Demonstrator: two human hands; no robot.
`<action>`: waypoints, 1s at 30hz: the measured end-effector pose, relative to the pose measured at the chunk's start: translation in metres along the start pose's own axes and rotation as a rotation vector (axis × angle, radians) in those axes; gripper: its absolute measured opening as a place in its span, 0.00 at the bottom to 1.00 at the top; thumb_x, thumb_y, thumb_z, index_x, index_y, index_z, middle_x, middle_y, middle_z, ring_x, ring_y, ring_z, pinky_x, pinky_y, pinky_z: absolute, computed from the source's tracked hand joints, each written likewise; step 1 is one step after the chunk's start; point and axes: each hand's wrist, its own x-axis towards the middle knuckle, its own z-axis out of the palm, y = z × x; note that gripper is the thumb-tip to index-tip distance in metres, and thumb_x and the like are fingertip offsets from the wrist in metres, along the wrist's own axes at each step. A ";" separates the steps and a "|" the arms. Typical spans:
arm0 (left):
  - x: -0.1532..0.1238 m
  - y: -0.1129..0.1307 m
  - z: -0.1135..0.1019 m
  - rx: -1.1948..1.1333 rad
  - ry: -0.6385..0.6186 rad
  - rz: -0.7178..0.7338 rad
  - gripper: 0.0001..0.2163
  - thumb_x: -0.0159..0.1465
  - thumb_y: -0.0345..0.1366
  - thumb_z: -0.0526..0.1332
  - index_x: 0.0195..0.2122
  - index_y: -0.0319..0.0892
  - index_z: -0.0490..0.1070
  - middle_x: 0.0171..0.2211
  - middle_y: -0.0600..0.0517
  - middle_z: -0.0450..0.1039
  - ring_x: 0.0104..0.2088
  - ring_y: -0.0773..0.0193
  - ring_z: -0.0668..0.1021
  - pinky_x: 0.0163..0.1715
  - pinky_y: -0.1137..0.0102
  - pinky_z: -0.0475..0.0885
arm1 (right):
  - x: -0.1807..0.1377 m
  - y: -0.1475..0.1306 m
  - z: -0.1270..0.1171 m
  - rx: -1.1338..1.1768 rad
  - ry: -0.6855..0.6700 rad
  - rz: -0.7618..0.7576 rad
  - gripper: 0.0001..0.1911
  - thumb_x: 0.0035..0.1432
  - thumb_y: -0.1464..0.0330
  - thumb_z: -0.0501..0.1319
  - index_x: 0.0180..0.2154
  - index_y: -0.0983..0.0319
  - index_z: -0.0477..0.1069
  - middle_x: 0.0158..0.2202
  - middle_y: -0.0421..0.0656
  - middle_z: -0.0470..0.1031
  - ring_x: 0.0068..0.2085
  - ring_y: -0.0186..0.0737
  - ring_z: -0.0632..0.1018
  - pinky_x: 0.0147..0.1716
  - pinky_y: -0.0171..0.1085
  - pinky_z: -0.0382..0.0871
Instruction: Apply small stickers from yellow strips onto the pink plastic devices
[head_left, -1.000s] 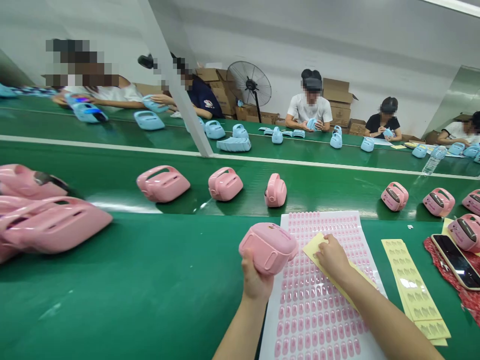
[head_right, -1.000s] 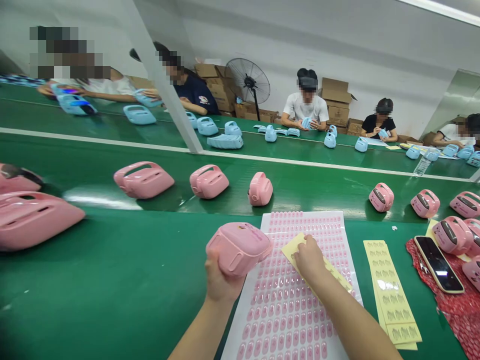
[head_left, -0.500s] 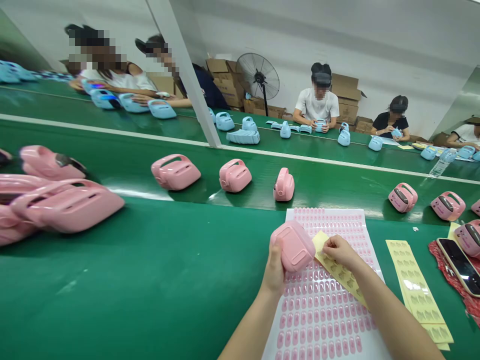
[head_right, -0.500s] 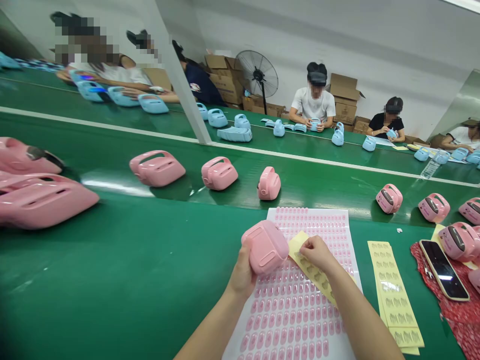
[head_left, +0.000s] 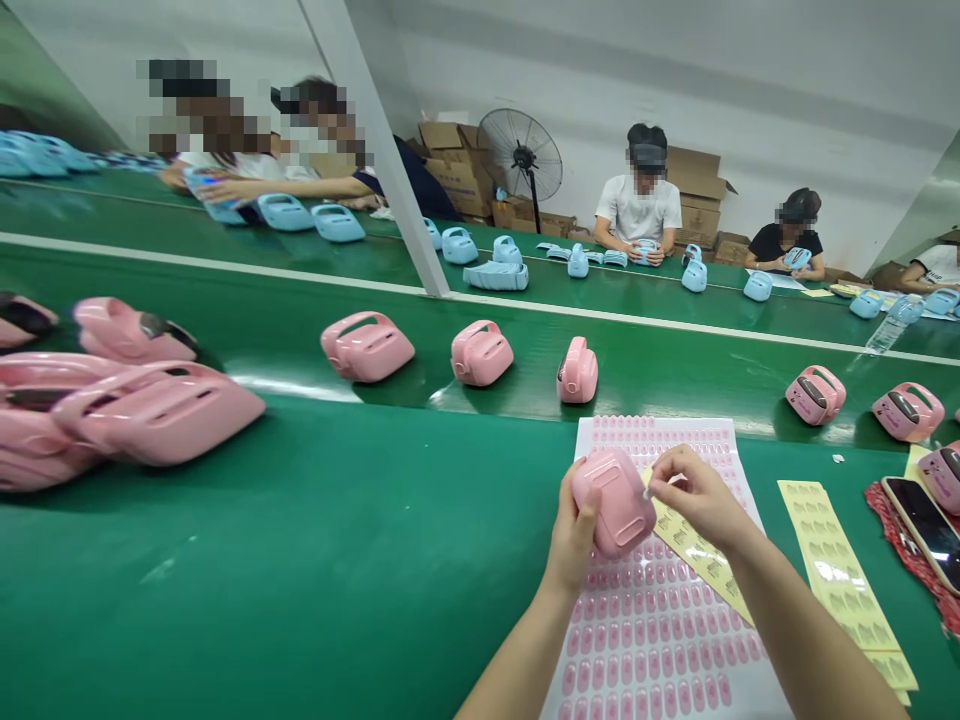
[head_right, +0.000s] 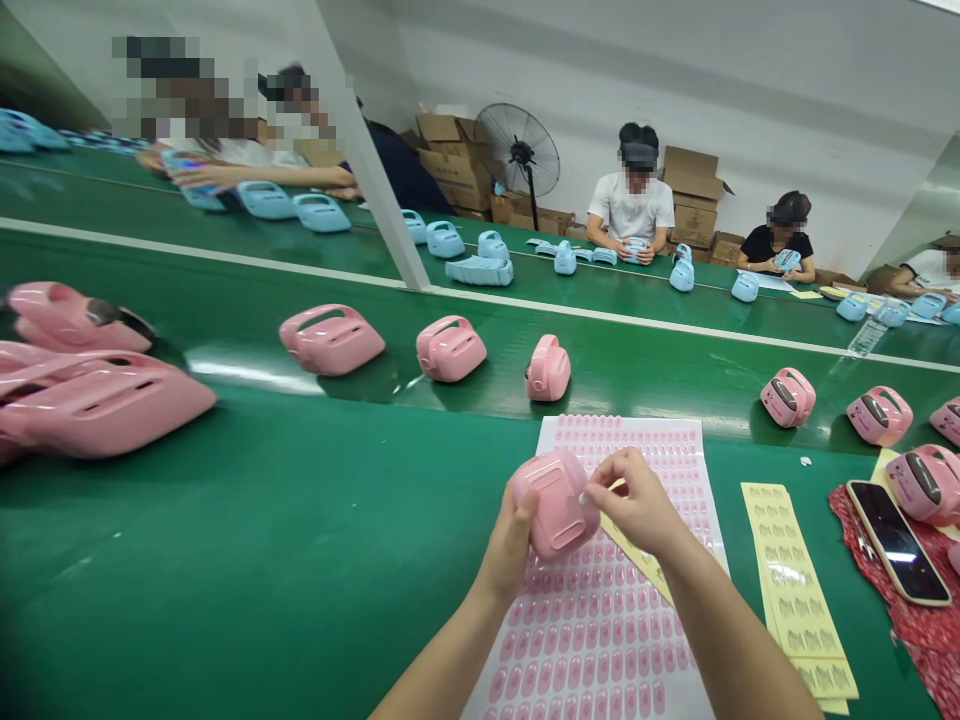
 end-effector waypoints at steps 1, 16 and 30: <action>-0.001 -0.001 0.000 0.009 -0.002 0.007 0.30 0.48 0.58 0.60 0.46 0.42 0.64 0.52 0.44 0.62 0.53 0.49 0.64 0.49 0.63 0.60 | -0.001 -0.004 0.005 -0.034 -0.016 0.003 0.05 0.45 0.67 0.59 0.23 0.61 0.65 0.31 0.40 0.62 0.33 0.35 0.68 0.32 0.35 0.64; -0.004 -0.002 0.003 0.054 -0.015 -0.004 0.35 0.47 0.60 0.58 0.50 0.42 0.59 0.53 0.42 0.60 0.53 0.47 0.63 0.50 0.60 0.59 | 0.000 0.002 0.021 -0.201 0.040 0.016 0.05 0.44 0.73 0.59 0.20 0.62 0.65 0.31 0.40 0.60 0.34 0.36 0.67 0.35 0.37 0.66; -0.001 -0.006 0.000 0.014 0.033 -0.010 0.30 0.49 0.56 0.60 0.48 0.42 0.62 0.50 0.45 0.64 0.50 0.50 0.67 0.46 0.64 0.63 | -0.016 0.006 0.031 -0.319 0.208 -0.383 0.05 0.55 0.69 0.52 0.28 0.61 0.63 0.35 0.47 0.62 0.37 0.40 0.68 0.35 0.40 0.68</action>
